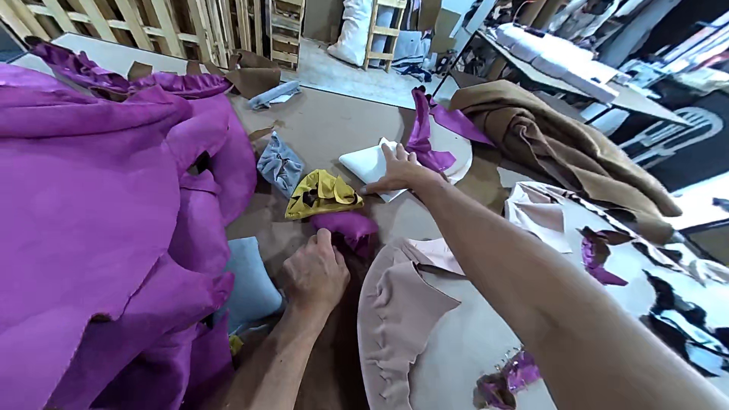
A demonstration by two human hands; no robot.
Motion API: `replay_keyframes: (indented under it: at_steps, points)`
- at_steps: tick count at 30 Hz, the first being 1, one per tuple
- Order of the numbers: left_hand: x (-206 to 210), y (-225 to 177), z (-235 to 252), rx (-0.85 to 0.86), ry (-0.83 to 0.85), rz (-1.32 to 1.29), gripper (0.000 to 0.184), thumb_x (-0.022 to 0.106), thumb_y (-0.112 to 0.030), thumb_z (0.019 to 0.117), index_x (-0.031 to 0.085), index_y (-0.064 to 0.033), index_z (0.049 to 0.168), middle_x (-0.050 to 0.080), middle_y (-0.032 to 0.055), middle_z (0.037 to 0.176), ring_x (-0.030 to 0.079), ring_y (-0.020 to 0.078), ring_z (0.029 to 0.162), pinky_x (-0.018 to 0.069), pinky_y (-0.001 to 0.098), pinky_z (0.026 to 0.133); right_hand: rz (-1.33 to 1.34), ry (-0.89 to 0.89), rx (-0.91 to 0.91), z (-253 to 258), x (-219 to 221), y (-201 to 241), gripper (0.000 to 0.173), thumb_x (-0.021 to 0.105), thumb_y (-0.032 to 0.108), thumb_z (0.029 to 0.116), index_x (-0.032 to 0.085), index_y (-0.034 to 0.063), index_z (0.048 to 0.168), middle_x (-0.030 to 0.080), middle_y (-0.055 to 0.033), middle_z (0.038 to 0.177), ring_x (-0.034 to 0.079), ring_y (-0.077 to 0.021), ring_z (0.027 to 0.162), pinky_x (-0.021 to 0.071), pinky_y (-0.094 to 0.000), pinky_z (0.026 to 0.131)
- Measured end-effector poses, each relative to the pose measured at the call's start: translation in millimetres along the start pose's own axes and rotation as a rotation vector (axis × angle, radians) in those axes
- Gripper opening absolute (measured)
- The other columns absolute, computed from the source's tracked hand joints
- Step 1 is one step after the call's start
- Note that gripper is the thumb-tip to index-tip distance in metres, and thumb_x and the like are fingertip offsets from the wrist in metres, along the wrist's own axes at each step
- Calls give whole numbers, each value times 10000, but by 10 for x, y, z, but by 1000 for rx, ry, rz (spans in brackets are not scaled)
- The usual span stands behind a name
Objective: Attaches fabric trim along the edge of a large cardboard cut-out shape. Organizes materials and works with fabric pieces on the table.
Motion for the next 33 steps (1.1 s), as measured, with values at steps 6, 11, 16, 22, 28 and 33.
replay_keyframes:
  at_steps: [6,11,16,22,28,33]
  points:
    - [4,1,5,8,12,28,199,546,-302,977,647,-155,1066,718,64,916,711,283,810,537,482,647,-213,-274,-148,-286,-537,125,441,743,302,805,636,-32,1071,665,-290,979,668,-502,939,510,-693,708]
    - [-23,-26,19,12,25,21,272,562,-318,965,667,-121,1121,735,140,933,723,370,856,537,575,710,739,-537,-116,-929,-1321,-672,146,625,184,925,696,56,926,699,-71,812,689,-194,737,582,-445,652]
    - [-130,-67,-5,32,130,0,328,563,-342,990,653,-92,1182,727,216,1018,701,442,996,511,663,810,1357,-484,-222,-2692,-975,-1014,234,527,66,995,665,50,1183,724,-54,976,704,-140,843,620,-376,765]
    - [-729,-369,-350,-151,463,-533,440,469,-224,1079,515,99,1374,575,325,1301,579,440,1167,433,623,1011,1593,-583,90,-5220,-35,-1270,289,528,58,994,691,82,1232,744,-55,1016,714,-122,846,620,-331,755]
    - [-1324,-975,-2386,693,380,-793,398,534,-207,1020,521,-5,1362,639,169,1240,669,257,1056,564,504,909,1830,-819,401,-7363,938,-1096,247,564,102,954,706,39,1147,733,-89,940,710,-142,813,623,-361,752]
    - [-1211,-616,-4351,1187,627,-519,668,803,-426,813,593,-201,1406,629,53,1348,628,232,1213,556,534,982,1820,-731,532,-8615,1599,-436,258,620,101,923,707,-29,1128,753,-96,960,726,-143,850,623,-352,802]
Point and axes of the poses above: each hand's wrist, its own z-axis towards the middle knuckle, its own x-axis out of the palm, y = z × x, the point moved 3 cm from there along z, towards the middle knuckle
